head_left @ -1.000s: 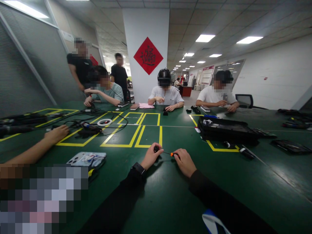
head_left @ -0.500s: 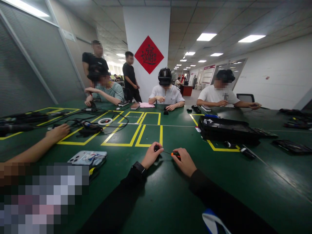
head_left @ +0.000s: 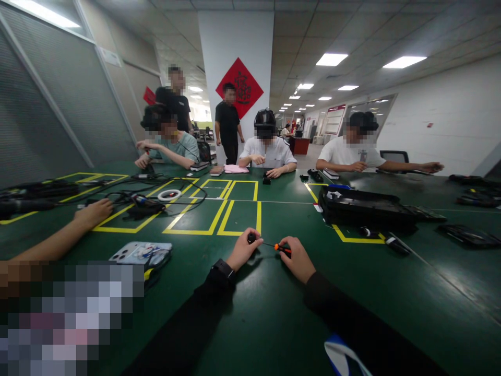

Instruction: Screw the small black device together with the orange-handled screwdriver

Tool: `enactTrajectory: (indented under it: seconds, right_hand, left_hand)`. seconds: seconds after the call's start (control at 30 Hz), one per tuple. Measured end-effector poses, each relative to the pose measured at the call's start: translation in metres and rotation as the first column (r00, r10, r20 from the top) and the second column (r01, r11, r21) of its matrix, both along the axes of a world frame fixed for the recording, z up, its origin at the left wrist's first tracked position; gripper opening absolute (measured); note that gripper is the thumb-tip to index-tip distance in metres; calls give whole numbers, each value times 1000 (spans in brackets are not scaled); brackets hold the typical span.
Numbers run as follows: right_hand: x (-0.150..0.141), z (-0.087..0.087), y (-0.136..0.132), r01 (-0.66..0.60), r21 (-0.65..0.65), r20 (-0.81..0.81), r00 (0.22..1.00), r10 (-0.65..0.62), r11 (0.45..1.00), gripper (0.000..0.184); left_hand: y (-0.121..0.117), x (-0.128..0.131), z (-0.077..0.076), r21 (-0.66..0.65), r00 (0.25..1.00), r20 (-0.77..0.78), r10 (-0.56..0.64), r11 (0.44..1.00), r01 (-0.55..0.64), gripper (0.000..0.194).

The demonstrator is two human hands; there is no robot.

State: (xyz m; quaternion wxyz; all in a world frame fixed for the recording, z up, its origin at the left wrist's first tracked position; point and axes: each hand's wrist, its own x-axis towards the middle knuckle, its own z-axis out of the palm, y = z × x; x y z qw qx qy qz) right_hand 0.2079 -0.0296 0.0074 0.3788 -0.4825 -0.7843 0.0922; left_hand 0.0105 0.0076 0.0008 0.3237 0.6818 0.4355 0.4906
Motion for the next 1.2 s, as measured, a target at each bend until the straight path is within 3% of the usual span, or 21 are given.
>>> enactTrajectory:
  seconds: [0.37, 0.8, 1.2]
  right_hand:
    - [2, -3, 3, 39, -67, 32, 999, -37, 997, 16]
    - [2, -4, 5, -50, -78, -17, 999, 49, 996, 18]
    - [-1, -9, 8, 9, -43, 141, 990, -3, 999, 15]
  left_hand:
    - [-1, 0, 1, -15, 1000, 14, -6, 1000, 7, 18]
    - [-2, 0, 2, -13, 1000, 20, 0, 1000, 0, 17]
    - [-2, 0, 0, -4, 1000, 17, 5, 1000, -5, 16]
